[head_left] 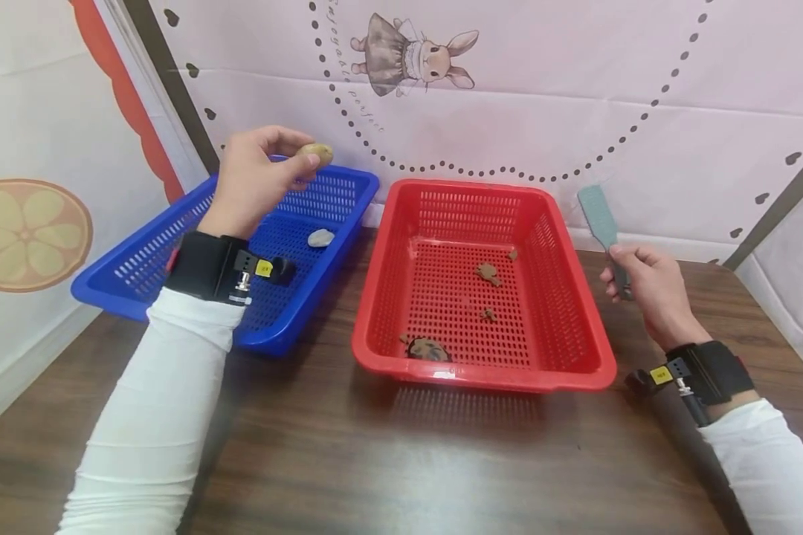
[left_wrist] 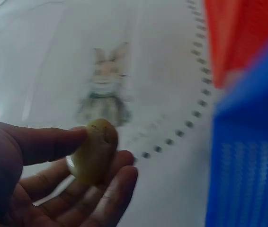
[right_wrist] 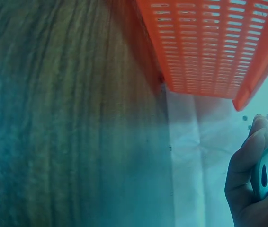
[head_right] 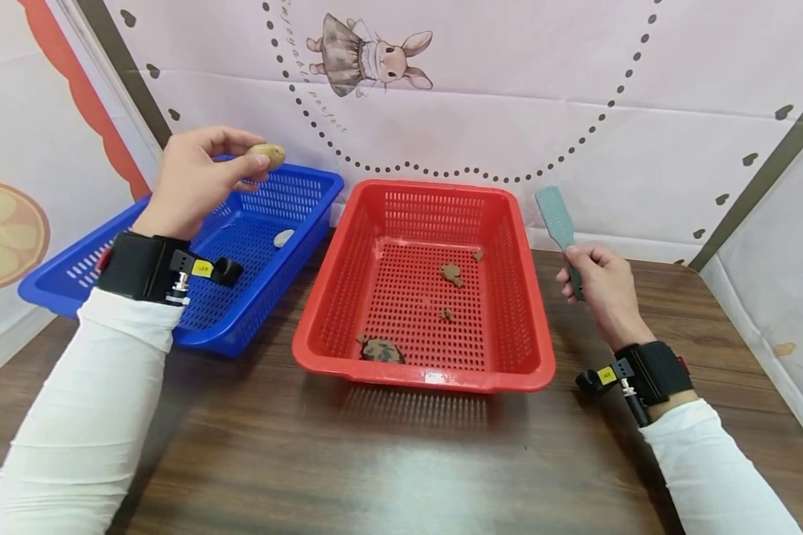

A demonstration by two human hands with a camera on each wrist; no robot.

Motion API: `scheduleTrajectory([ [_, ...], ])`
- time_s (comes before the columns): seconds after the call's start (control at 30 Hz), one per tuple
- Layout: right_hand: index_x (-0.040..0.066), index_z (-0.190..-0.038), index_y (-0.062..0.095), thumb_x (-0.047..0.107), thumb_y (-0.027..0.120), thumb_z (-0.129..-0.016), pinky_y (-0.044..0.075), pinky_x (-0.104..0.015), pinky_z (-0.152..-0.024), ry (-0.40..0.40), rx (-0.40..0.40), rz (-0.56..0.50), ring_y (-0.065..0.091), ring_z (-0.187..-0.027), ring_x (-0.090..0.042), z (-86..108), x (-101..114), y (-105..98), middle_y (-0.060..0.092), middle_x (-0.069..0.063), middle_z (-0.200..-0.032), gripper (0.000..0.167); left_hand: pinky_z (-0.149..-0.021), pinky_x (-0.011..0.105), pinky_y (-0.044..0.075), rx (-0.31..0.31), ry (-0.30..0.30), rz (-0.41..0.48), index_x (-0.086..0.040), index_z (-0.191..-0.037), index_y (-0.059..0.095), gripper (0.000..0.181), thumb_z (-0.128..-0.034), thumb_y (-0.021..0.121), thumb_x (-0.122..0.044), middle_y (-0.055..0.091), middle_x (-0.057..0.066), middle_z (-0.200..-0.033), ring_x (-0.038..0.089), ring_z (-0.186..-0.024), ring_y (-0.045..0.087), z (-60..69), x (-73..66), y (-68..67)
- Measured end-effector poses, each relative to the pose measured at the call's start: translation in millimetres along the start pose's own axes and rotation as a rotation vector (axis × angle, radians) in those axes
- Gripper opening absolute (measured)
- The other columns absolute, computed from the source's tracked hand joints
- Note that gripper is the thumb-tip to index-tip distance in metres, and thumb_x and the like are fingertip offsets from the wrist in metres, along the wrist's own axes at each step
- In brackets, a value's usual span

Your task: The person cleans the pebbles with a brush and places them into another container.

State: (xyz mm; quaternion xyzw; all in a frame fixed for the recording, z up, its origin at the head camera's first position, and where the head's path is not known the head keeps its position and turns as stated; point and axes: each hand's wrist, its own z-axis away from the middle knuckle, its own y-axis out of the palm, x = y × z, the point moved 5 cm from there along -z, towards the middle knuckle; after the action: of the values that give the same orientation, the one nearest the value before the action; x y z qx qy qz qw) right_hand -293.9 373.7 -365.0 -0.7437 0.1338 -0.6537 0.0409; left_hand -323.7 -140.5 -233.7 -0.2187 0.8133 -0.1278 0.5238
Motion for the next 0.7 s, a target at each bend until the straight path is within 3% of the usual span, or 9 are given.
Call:
scheduleTrajectory([
  [0.13, -0.001, -0.115, 0.061, 0.037, 0.061, -0.109, 0.057, -0.022, -0.060, 0.082, 0.058, -0.056, 0.064, -0.066, -0.009, 0.0, -9, 3, 0.071, -0.001, -0.081, 0.038, -0.078, 0.018, 0.058, 0.065, 0.033, -0.236, -0.005, -0.132, 0.072, 0.036, -0.1045, 0.071, -0.029, 0.073, 0.015, -0.124, 0.020, -0.097, 0.071, -10.1, 11.0, 3.4],
  [0.2, -0.002, -0.122, 0.058, 0.038, 0.062, -0.109, 0.057, -0.021, -0.061, 0.135, 0.088, -0.103, 0.064, -0.067, -0.010, 0.7, -13, 4, 0.071, -0.001, -0.083, 0.043, -0.087, 0.029, 0.056, 0.107, 0.030, -0.309, -0.005, -0.132, 0.073, 0.039, -0.1045, 0.070, -0.033, 0.073, 0.015, -0.126, 0.024, -0.107, 0.068, -19.7, 19.2, 6.6],
  [0.3, -0.001, -0.128, 0.055, 0.038, 0.062, -0.108, 0.057, -0.021, -0.063, 0.195, 0.119, -0.166, 0.064, -0.067, -0.011, 0.1, -18, 5, 0.070, -0.001, -0.084, 0.045, -0.098, 0.042, 0.049, 0.142, 0.009, -0.366, -0.006, -0.132, 0.073, 0.042, -0.1036, 0.071, -0.037, 0.073, 0.015, -0.128, 0.028, -0.119, 0.063, -36.2, 34.3, 10.7],
  [0.47, 0.001, -0.123, 0.055, 0.036, 0.062, -0.109, 0.056, -0.022, -0.062, 0.233, 0.132, -0.188, 0.060, -0.066, -0.011, -1.7, -19, 11, 0.067, -0.001, -0.079, 0.038, -0.106, 0.052, 0.047, 0.186, -0.105, -0.430, -0.004, -0.134, 0.072, 0.048, -0.1023, 0.072, -0.039, 0.071, 0.018, -0.131, 0.034, -0.125, 0.060, -56.4, 64.4, 11.4],
  [0.57, 0.003, -0.123, 0.055, 0.037, 0.062, -0.109, 0.056, -0.022, -0.063, 0.260, 0.137, -0.148, 0.060, -0.066, -0.011, 0.5, -22, 12, 0.066, 0.001, -0.079, 0.038, -0.107, 0.056, 0.046, 0.211, -0.142, -0.496, 0.000, -0.133, 0.071, 0.047, -0.1016, 0.072, -0.035, 0.069, 0.023, -0.131, 0.039, -0.124, 0.059, -61.8, 80.9, 11.4],
  [0.7, 0.004, -0.122, 0.056, 0.037, 0.061, -0.109, 0.056, -0.023, -0.063, 0.307, 0.162, -0.148, 0.060, -0.066, -0.012, 2.5, -27, 12, 0.066, 0.001, -0.079, 0.035, -0.106, 0.059, 0.046, 0.237, -0.148, -0.555, 0.006, -0.126, 0.072, 0.043, -0.1001, 0.074, -0.028, 0.070, 0.027, -0.126, 0.043, -0.121, 0.060, -64.1, 102.9, 10.0],
])
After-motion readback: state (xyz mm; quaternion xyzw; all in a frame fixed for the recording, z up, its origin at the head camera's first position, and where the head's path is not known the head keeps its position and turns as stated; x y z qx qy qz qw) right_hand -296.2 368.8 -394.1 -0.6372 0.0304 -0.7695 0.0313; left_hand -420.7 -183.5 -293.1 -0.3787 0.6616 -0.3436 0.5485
